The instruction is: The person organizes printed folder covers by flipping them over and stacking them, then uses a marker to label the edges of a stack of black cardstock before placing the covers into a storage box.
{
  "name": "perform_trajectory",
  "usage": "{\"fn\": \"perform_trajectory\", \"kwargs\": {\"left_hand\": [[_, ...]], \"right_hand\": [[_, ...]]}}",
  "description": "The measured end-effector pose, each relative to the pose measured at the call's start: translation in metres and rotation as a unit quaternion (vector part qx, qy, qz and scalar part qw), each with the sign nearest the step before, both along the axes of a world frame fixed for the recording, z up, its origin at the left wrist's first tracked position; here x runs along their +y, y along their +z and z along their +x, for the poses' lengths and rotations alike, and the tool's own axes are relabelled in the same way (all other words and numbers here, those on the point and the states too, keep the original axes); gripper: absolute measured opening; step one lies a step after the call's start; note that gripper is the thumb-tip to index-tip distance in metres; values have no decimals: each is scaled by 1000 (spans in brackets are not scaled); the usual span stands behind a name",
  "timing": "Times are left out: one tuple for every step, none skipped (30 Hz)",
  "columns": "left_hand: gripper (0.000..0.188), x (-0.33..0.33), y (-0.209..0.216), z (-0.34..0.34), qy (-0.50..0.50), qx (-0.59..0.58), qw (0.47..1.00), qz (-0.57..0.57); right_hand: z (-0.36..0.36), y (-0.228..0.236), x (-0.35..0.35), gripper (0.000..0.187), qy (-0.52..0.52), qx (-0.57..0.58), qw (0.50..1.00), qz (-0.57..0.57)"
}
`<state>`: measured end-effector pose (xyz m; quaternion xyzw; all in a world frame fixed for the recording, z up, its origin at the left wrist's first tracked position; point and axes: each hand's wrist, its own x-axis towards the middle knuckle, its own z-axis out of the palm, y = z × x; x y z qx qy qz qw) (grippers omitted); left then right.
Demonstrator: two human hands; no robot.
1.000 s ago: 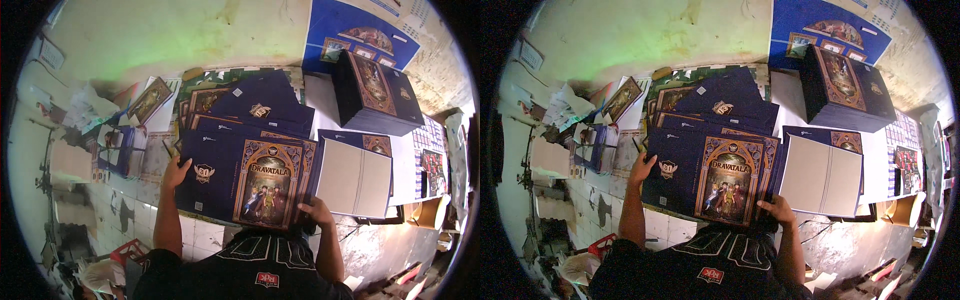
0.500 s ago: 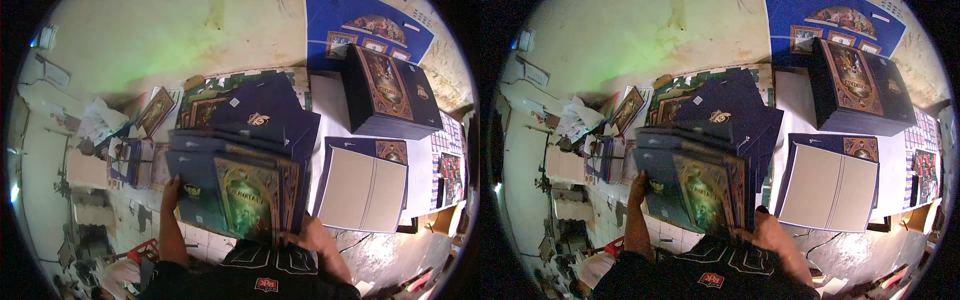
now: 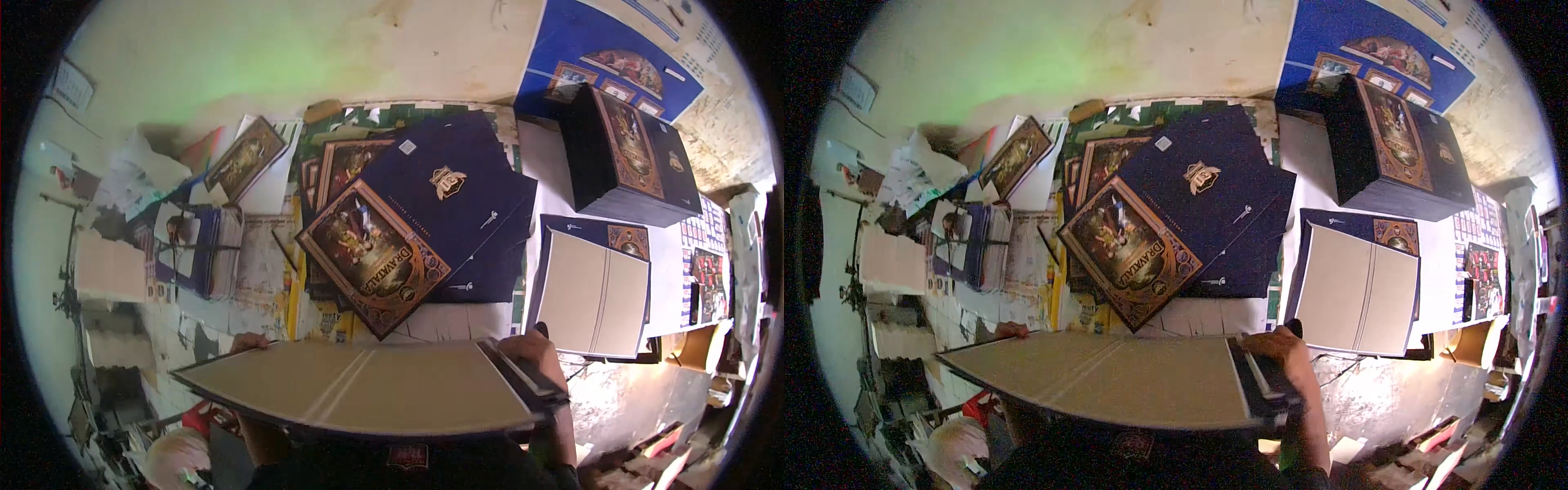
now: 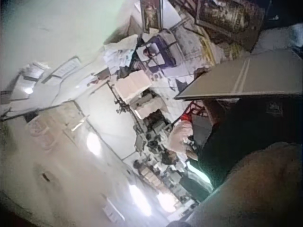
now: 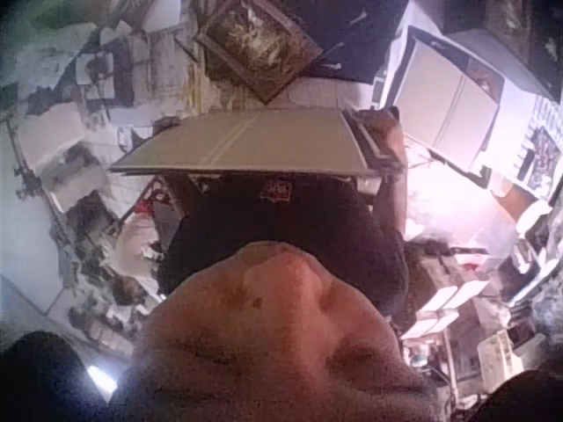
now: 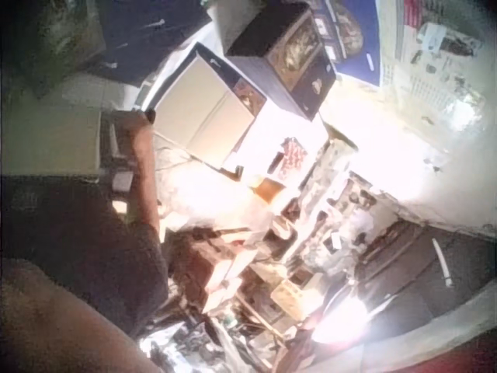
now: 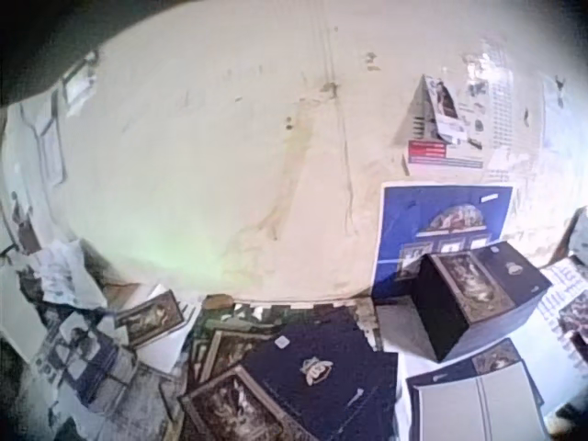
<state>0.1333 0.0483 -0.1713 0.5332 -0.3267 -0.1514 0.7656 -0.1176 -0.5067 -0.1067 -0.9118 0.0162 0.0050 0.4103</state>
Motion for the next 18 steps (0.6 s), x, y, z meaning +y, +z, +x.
{"fn": "perform_trajectory", "kwargs": {"left_hand": [[22, 17, -6, -15, 7, 7, 1000, 0], [24, 36, -10, -28, 32, 136, 988, 70], [27, 47, -14, -37, 56, 265, 953, 138], [27, 51, -23, -39, 57, 270, 952, 135], [29, 52, -36, -39, 89, 252, 959, 91], [31, 54, -48, -43, 128, 228, 964, 51], [34, 51, -62, -42, 157, 209, 965, 7], [37, 49, -73, -41, 186, 188, 964, -36], [40, 47, -74, -41, 220, 164, 959, -77], [40, 47, -72, -38, 224, 163, 958, -77], [39, 49, -68, -32, 151, 108, 983, 1], [39, 51, -57, -26, 82, 49, 992, 79], [40, 48, -43, -15, 7, -8, 988, 154], [39, -30, 2, -34, 175, 69, 965, 183], [45, -39, 15, -36, 213, 106, 952, 193], [46, -26, 11, -44, 244, 154, 942, 174], [49, -15, 7, -50, 274, 199, 929, 151], [54, -66, 35, -41, 352, 139, 919, 109]], "right_hand": [[7, 11, 9, 34, -30, 23, 999, 3], [6, 16, 14, 34, -27, 26, 999, 0], [3, 20, 20, 34, -66, 70, 994, 53], [3, 24, 25, 34, -105, 113, 982, 105], [5, 25, 32, 34, -104, 117, 982, 103], [9, 23, 41, 37, -177, 143, 948, 222], [7, 26, 46, 42, -256, 168, 893, 330], [-1, -10, 47, 47, -193, 106, 955, 201], [4, -12, 51, 47, -190, 109, 955, 201], [13, -12, 57, 43, -172, 99, 964, 179], [18, -13, 60, 39, -152, 88, 972, 158], [20, -23, 54, 39, -114, 60, 971, 200], [20, -33, 44, 38, -82, 32, 967, 238], [18, -49, 34, 36, -74, -7, 970, 230], [25, -38, 34, 35, -71, 3, 972, 225], [30, -27, 34, 35, -102, 101, 963, 228], [32, -22, 33, 36, -132, 198, 945, 226], [32, -35, 31, 42, -99, 146, 934, 311]]}}
